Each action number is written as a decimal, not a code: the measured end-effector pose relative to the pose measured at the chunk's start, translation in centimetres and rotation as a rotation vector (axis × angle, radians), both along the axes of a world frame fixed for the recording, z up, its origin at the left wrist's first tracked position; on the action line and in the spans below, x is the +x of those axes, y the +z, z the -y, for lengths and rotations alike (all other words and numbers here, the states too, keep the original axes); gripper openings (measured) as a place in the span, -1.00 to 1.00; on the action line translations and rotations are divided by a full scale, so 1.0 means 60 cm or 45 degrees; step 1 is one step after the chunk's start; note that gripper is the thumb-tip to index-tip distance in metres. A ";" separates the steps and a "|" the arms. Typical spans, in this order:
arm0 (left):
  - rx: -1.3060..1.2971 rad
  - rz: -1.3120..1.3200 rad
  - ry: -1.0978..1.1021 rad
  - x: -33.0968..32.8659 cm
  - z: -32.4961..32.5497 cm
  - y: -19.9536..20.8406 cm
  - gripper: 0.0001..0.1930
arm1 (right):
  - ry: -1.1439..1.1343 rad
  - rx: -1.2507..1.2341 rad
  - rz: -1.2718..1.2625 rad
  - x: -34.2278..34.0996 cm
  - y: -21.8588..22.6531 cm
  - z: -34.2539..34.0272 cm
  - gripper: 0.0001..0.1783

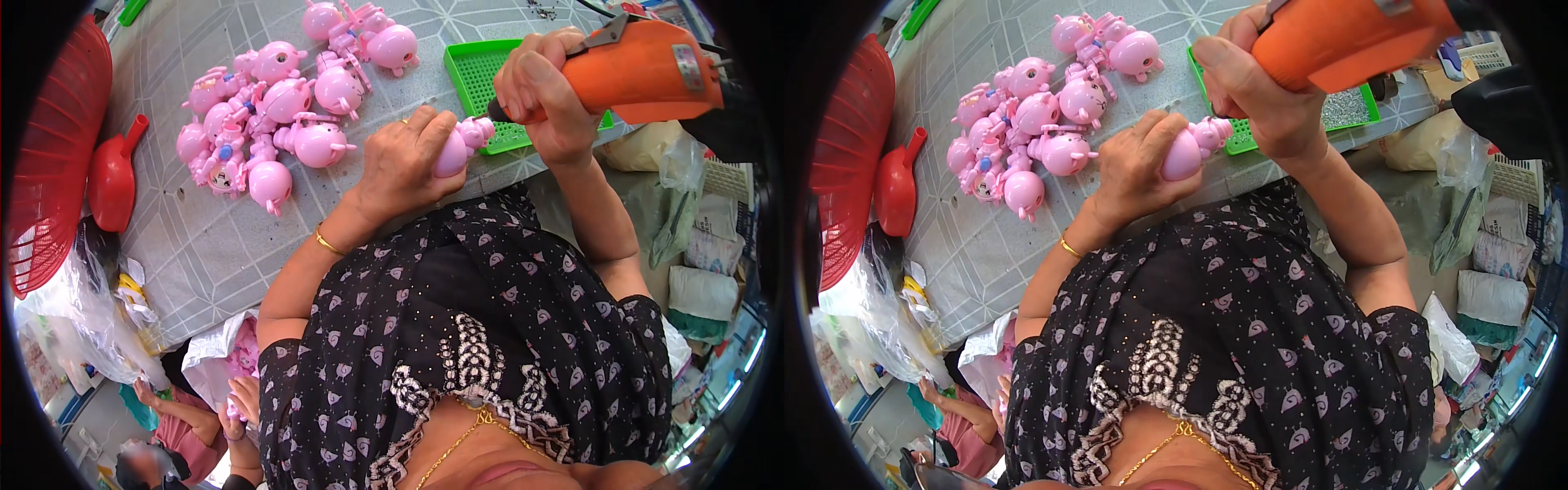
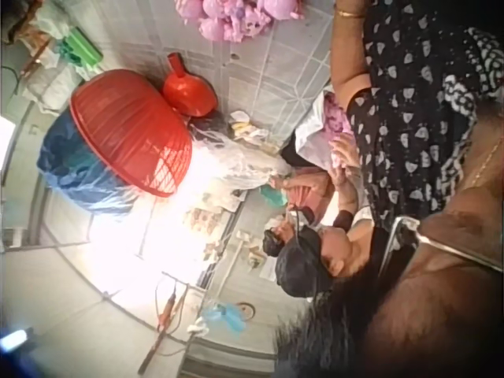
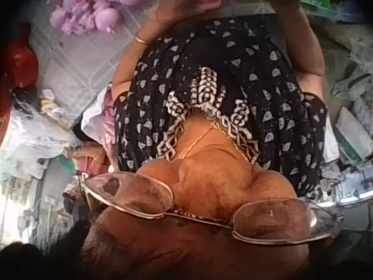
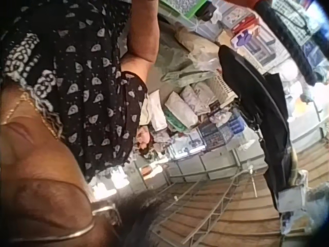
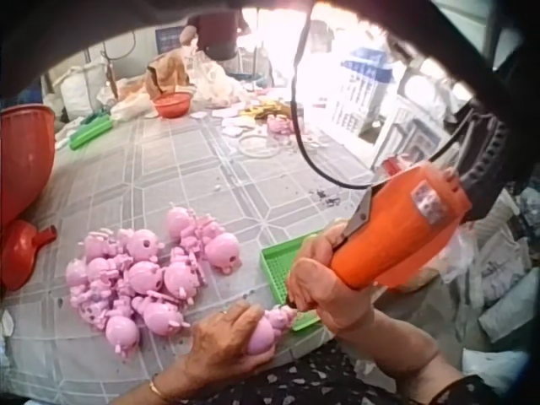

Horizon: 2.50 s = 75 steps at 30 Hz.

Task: The person assembles plastic toy figures by fitting the pieces together by hand and driving screws into them with an electric screwdriver.

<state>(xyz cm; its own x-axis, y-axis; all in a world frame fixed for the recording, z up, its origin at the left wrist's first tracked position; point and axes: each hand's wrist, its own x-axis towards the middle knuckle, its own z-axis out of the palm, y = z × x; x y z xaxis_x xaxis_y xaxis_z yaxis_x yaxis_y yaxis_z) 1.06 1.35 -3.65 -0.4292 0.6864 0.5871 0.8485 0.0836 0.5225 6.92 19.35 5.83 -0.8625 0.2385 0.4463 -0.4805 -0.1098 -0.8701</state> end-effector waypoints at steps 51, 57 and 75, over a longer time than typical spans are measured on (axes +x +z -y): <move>0.018 0.735 0.040 0.048 -0.027 -0.006 -0.56 | -1.027 0.819 0.195 0.285 -0.148 -0.018 -0.80; 0.016 0.955 0.045 0.046 -0.018 0.012 -0.53 | -1.269 0.408 0.170 0.317 -0.033 -0.131 -0.88; 0.073 1.194 -0.027 0.051 -0.032 0.022 -0.63 | -0.937 -0.863 -0.656 0.498 0.114 -0.416 -0.85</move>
<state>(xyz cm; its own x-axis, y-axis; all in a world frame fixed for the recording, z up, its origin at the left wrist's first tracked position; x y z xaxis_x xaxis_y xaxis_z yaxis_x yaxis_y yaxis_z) 4.11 3.30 -2.34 -0.7318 0.6803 0.0412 0.0802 0.0260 0.9964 36.78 44.30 12.70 -0.1618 0.9422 0.2936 -0.9083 -0.0259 -0.4174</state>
